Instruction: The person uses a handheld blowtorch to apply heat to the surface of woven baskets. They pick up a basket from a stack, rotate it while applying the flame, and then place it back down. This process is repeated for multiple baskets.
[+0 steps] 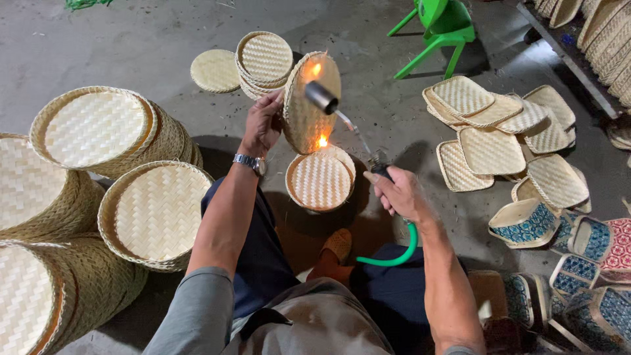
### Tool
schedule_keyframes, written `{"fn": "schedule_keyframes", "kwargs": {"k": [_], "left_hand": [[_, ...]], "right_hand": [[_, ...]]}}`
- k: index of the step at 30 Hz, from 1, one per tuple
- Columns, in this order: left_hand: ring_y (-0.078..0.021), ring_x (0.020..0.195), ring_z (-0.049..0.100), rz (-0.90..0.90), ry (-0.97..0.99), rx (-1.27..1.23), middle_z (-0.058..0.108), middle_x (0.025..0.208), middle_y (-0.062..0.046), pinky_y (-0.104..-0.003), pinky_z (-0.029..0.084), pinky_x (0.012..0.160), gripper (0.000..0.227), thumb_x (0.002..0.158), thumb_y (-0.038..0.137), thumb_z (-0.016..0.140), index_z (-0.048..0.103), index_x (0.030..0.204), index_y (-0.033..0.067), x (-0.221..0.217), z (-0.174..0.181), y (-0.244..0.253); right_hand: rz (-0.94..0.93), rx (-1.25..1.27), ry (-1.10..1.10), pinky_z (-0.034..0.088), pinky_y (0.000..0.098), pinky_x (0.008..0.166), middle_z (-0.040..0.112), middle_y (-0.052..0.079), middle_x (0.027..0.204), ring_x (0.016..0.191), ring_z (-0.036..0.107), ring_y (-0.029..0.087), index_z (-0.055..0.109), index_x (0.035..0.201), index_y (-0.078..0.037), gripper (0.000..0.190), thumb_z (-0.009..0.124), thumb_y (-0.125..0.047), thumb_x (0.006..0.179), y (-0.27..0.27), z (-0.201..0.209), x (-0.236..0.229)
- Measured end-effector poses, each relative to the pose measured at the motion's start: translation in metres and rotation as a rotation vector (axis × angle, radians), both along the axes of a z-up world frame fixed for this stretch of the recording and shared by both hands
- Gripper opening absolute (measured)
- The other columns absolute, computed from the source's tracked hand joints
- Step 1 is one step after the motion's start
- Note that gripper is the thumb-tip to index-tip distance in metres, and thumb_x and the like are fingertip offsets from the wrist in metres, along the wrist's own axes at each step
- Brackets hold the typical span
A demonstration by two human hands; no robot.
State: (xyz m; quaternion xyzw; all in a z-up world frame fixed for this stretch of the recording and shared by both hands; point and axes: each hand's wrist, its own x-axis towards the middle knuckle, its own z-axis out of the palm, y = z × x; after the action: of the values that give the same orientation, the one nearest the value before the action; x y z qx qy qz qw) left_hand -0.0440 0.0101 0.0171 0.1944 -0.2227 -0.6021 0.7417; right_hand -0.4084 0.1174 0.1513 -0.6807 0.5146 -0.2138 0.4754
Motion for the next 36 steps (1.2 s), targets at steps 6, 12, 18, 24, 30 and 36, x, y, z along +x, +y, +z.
{"fn": "schedule_keyframes", "kwargs": {"k": [6,12,18,24,30,36], "left_hand": [[-0.0134,0.091,0.066,0.083,0.1,0.02,0.073,0.118,-0.01,-0.029,0.056,0.081,0.03,0.108,0.0,0.061,0.065,0.137,-0.0082,0.012,-0.026,-0.019],[-0.0191,0.104,0.072,0.169,0.224,0.084,0.072,0.121,-0.013,-0.03,0.061,0.089,0.035,0.102,-0.003,0.053,0.058,0.136,-0.0085,0.024,-0.023,-0.017],[-0.0196,0.101,0.073,0.285,0.266,0.186,0.073,0.117,-0.012,-0.031,0.063,0.089,0.031,0.101,0.0,0.054,0.061,0.132,-0.0045,0.033,-0.023,-0.019],[-0.0164,0.09,0.074,0.345,0.32,0.192,0.073,0.112,-0.01,-0.029,0.063,0.082,0.032,0.101,0.0,0.055,0.061,0.132,-0.0022,0.044,-0.034,-0.025],[-0.0147,0.087,0.07,0.346,0.282,0.213,0.073,0.109,-0.009,-0.027,0.06,0.074,0.032,0.103,0.001,0.055,0.063,0.134,0.0011,0.047,-0.03,-0.018],[-0.019,0.096,0.07,0.264,0.232,0.154,0.071,0.113,-0.012,-0.034,0.063,0.084,0.03,0.102,-0.002,0.052,0.062,0.13,-0.003,0.038,-0.023,-0.02]], "right_hand": [[0.036,0.048,0.099,0.046,0.0266,0.04,0.06,-0.001,0.064,0.049,0.055,0.008,0.063,0.081,-0.005,0.036,0.064,-0.039,0.093,0.014,0.005,0.008],[0.043,0.074,0.138,0.047,0.0261,0.042,0.06,0.0,0.066,0.05,0.055,0.008,0.063,0.083,-0.004,0.037,0.064,-0.039,0.095,0.017,0.001,0.005],[0.086,0.091,0.181,0.046,0.0277,0.041,0.062,0.001,0.065,0.049,0.057,0.009,0.066,0.085,-0.003,0.036,0.064,-0.038,0.094,0.025,0.0,0.003],[0.083,0.112,0.175,0.046,0.0274,0.041,0.061,0.001,0.064,0.049,0.056,0.008,0.068,0.087,-0.004,0.035,0.062,-0.037,0.095,0.031,-0.006,-0.001],[-0.002,0.163,0.196,0.044,0.028,0.041,0.058,-0.001,0.064,0.05,0.054,0.008,0.062,0.082,-0.004,0.036,0.061,-0.037,0.097,0.03,-0.02,-0.002],[0.025,0.14,0.169,0.045,0.0268,0.041,0.059,0.0,0.064,0.049,0.055,0.007,0.063,0.081,-0.005,0.036,0.063,-0.037,0.097,0.025,-0.017,-0.003]]}}
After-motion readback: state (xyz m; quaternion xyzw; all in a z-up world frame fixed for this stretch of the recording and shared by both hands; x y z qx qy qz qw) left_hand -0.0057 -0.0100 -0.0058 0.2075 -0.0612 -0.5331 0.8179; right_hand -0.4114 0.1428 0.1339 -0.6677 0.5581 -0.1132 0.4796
